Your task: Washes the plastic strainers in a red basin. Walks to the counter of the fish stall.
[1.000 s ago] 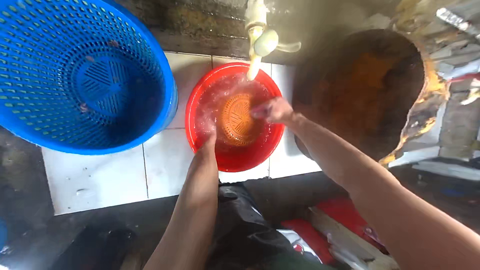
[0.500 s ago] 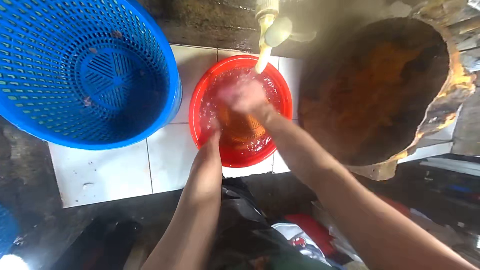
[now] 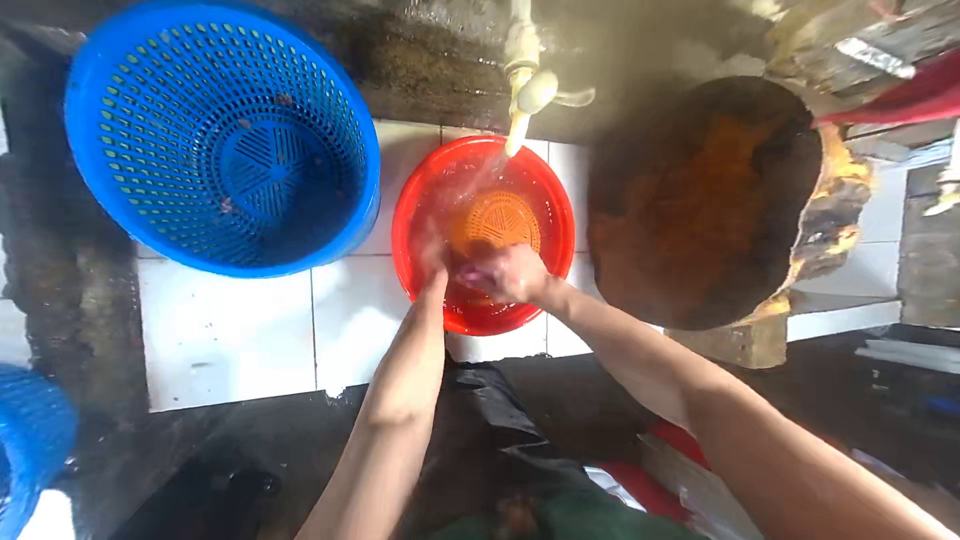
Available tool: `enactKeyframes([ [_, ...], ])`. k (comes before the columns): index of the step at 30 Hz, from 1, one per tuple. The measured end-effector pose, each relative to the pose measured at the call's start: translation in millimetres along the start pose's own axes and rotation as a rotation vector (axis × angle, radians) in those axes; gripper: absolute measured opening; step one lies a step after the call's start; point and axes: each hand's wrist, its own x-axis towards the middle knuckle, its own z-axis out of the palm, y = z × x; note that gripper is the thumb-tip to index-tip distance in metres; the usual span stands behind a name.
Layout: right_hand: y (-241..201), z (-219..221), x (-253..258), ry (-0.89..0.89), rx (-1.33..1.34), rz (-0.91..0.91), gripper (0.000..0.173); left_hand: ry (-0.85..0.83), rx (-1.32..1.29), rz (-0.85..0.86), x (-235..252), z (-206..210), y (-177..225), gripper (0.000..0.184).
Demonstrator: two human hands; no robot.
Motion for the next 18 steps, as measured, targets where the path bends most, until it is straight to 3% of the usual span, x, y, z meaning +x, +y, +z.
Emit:
enactKeyframes([
  [3,23.3,-53.7,-3.4,-0.001,-0.041,0.154,0.03,0.099,0.169,0.182,-38.1,-13.1,31.1,0.065],
  [6,56.1,-90.7,5.5,0.108,0.003,0.453,0.039,0.109,0.252,0.46,-79.4,-16.9,31.9,0.063],
  [10,17.4,-92.3,-21.3,0.157,-0.084,0.183,0.037,0.055,0.342,0.592,-95.2,-23.1,48.7,0.038],
  [13,55.8,-96.6,-27.6,0.119,0.007,0.292,0.041,0.056,0.329,0.646,-97.9,-23.8,44.9,0.054],
  [15,53.4,-73.6,-47.8,0.153,0.067,0.378,0.04,0.025,0.317,0.623,-100.6,-29.9,42.8,0.059],
  [18,-4.6,-35.0,-74.4,0.236,0.016,0.122,0.024,0.012,0.284,0.469,-85.8,-30.2,57.3,0.066],
])
